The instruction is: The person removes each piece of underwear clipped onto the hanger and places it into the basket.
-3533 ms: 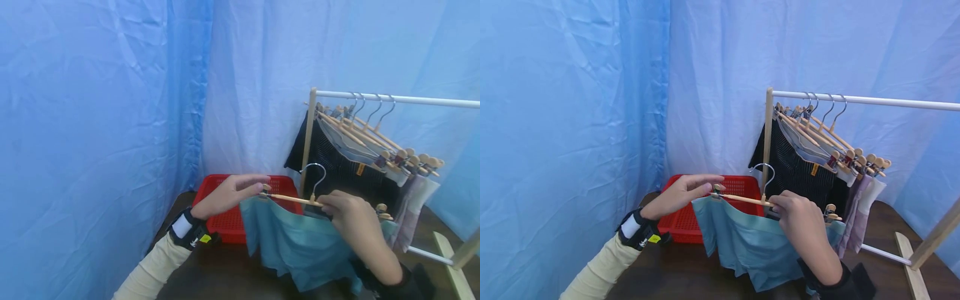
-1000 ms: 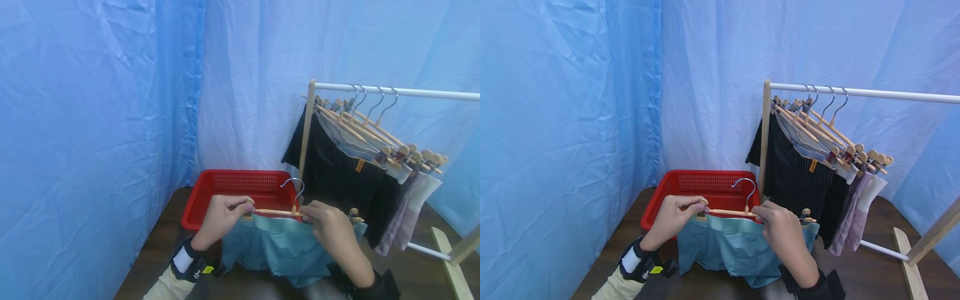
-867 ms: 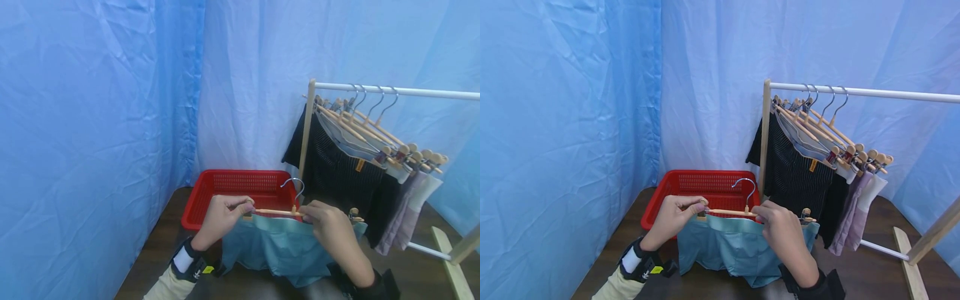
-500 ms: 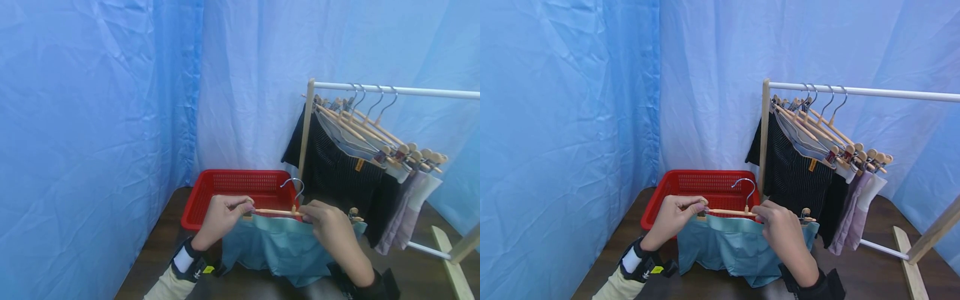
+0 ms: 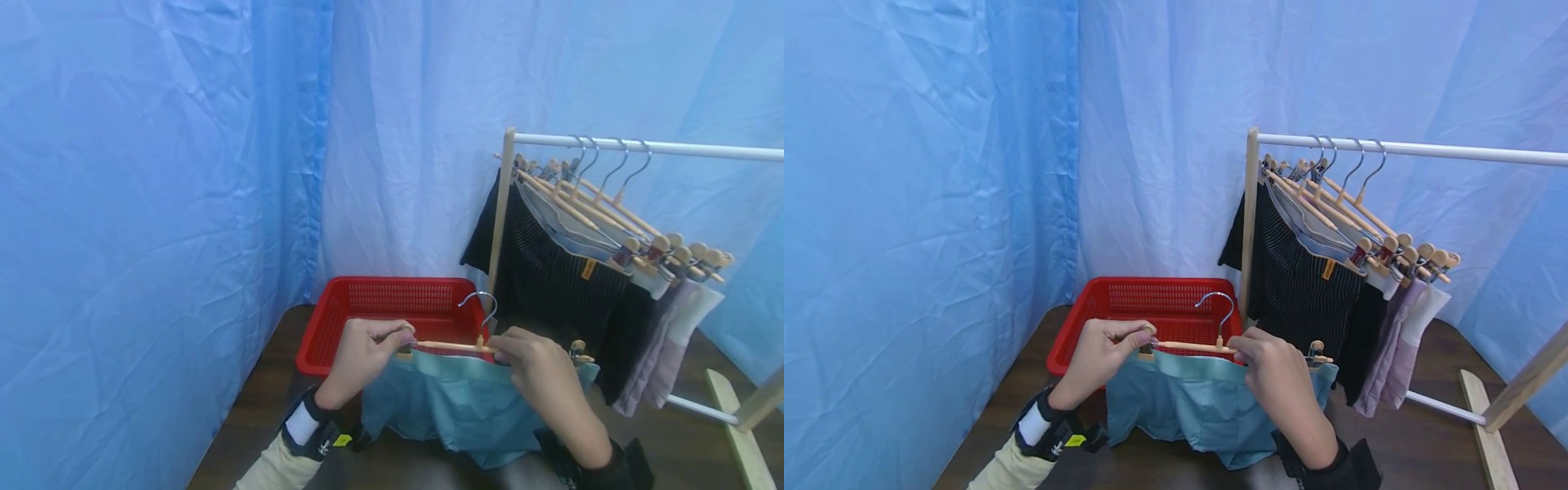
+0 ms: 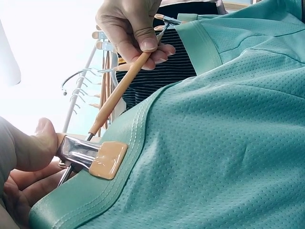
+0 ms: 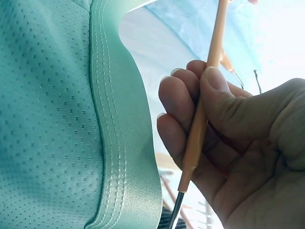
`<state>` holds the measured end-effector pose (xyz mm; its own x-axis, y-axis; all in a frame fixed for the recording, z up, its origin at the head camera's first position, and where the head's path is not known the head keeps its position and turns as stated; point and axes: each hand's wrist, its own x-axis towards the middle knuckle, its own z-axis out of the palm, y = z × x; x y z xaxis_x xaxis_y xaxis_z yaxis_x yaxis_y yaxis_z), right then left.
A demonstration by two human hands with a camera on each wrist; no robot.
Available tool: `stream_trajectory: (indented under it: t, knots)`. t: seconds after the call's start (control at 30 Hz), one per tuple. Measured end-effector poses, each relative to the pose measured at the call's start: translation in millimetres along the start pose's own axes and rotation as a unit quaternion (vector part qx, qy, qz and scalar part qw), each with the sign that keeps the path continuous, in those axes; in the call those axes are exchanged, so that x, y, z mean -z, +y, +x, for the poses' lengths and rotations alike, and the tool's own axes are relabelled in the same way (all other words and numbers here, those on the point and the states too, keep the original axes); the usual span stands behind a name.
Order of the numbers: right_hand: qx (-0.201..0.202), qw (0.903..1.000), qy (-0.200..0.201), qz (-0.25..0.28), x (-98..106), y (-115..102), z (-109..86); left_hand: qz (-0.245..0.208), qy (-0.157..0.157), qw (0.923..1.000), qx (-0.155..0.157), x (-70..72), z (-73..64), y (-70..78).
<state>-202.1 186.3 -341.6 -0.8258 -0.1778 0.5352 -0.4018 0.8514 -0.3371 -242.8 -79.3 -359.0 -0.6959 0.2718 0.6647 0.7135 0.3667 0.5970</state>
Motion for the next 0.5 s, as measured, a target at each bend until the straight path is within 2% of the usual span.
stream_trajectory:
  t: [0.13, 0.37, 0.5]
  knots:
    - [-0.001, 1.0000, -0.003, 0.000, -0.5, -0.7, 0.3, 0.004, 0.002, 1.0000, 0.006, -0.1, -1.1, 1.3]
    - [0.001, 0.9998, -0.015, 0.015, -1.5, -1.0, 1.0, -0.008, -0.010, 0.9991, 0.040, 1.7, -2.2, 3.3]
    - [0.002, 0.9995, -0.023, 0.019, -2.0, -1.8, 1.2, 0.002, -0.010, 0.9987, 0.051, 3.9, -3.5, 4.6]
